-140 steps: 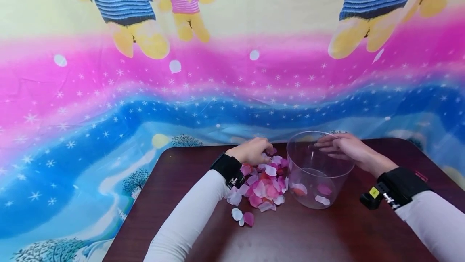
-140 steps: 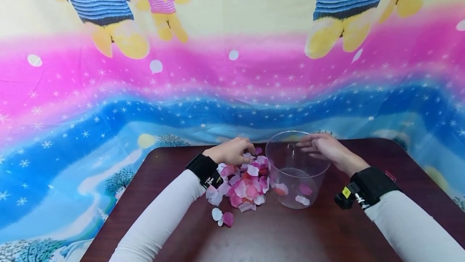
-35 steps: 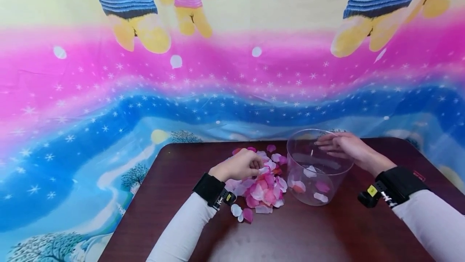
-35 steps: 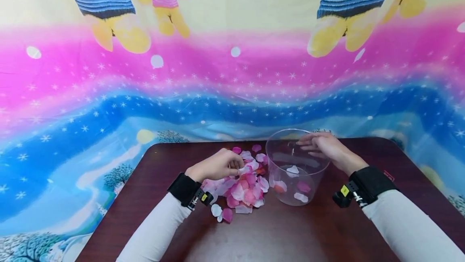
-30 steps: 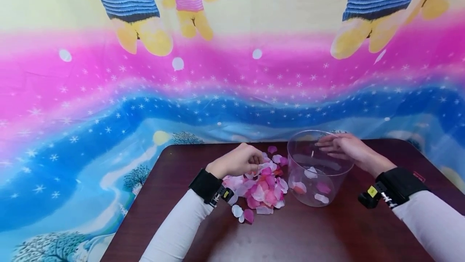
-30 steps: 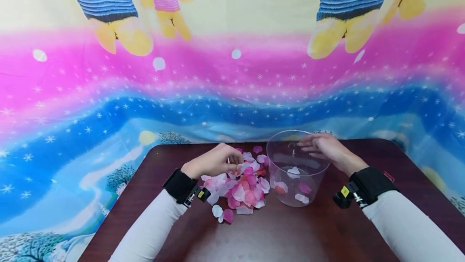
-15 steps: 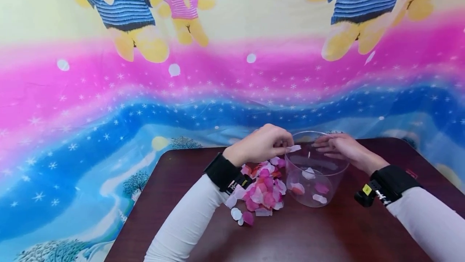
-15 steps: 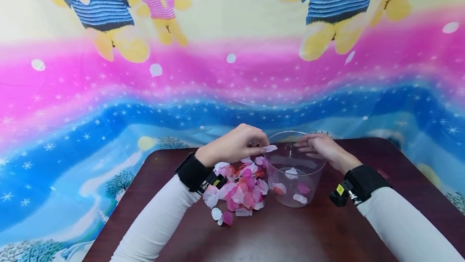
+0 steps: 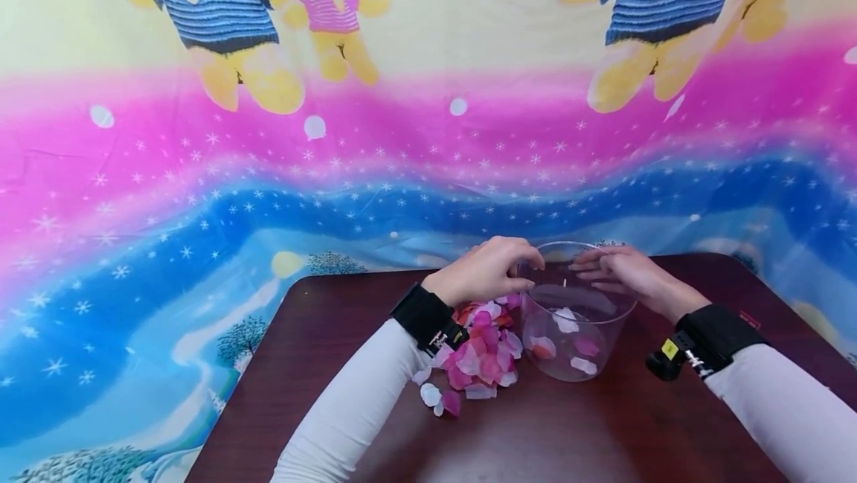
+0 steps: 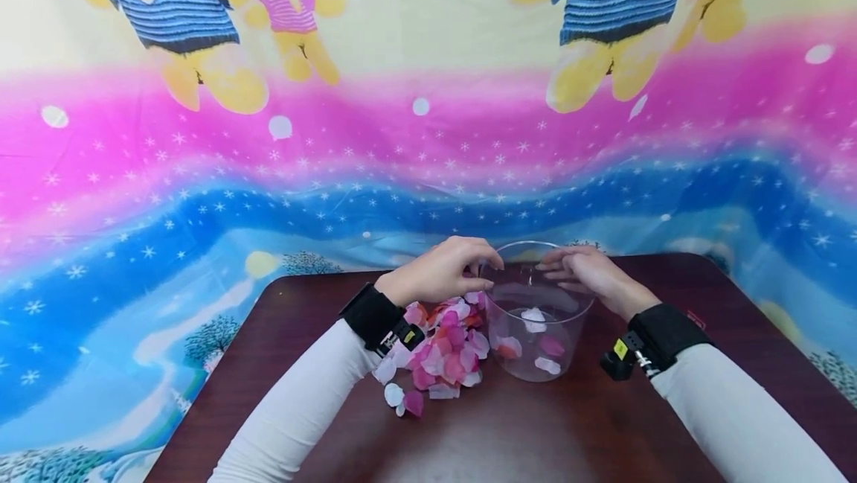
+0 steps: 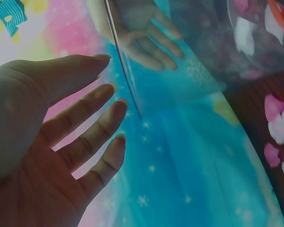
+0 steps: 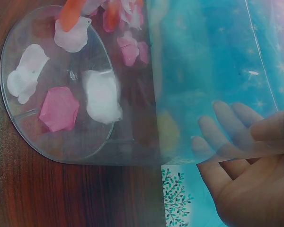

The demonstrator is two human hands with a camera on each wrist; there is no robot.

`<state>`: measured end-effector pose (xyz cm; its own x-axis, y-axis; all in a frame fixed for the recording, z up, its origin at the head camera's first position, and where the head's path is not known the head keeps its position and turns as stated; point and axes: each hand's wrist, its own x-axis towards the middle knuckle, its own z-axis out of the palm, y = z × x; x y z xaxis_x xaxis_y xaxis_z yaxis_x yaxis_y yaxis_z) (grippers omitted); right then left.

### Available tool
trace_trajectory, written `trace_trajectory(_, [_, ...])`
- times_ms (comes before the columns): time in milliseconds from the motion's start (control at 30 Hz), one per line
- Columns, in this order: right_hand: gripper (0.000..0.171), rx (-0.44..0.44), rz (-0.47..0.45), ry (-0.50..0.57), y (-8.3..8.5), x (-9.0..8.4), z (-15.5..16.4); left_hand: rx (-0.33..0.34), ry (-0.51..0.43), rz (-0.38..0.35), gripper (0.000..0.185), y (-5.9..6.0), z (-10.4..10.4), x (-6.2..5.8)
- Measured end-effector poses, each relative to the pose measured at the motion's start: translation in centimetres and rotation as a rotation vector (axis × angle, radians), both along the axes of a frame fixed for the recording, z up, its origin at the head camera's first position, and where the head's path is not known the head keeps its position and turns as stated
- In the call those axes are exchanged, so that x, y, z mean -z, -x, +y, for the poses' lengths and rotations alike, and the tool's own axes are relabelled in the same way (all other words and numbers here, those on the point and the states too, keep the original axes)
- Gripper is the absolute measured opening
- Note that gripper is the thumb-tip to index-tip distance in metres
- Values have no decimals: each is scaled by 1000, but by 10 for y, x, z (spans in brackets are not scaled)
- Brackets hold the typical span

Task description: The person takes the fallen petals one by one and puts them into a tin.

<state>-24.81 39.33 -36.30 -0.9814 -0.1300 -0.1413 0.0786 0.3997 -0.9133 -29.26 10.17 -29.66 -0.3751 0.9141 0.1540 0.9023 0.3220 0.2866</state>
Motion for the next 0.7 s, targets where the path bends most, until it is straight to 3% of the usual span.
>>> trace_trajectory(167, [56,-2,18,-9,-1,-3,3,-40,0,-26,34,10,-18,2])
trace_trajectory(267, [56,0,26,-17,-1,-3,5,-53,21,-42,32,18,-29,11])
trace_trajectory(467, [55,-7,34,-17,-1,-3,6,-117,135,-128,27,30,-44,51])
trace_trajectory(567, [53,-19,40,-10,-1,-2,5,-149,189,-157,26,29,-48,71])
trace_trajectory(700, [52,-19,34,-19,0,-1,2,-137,214,-165,21,27,-49,91])
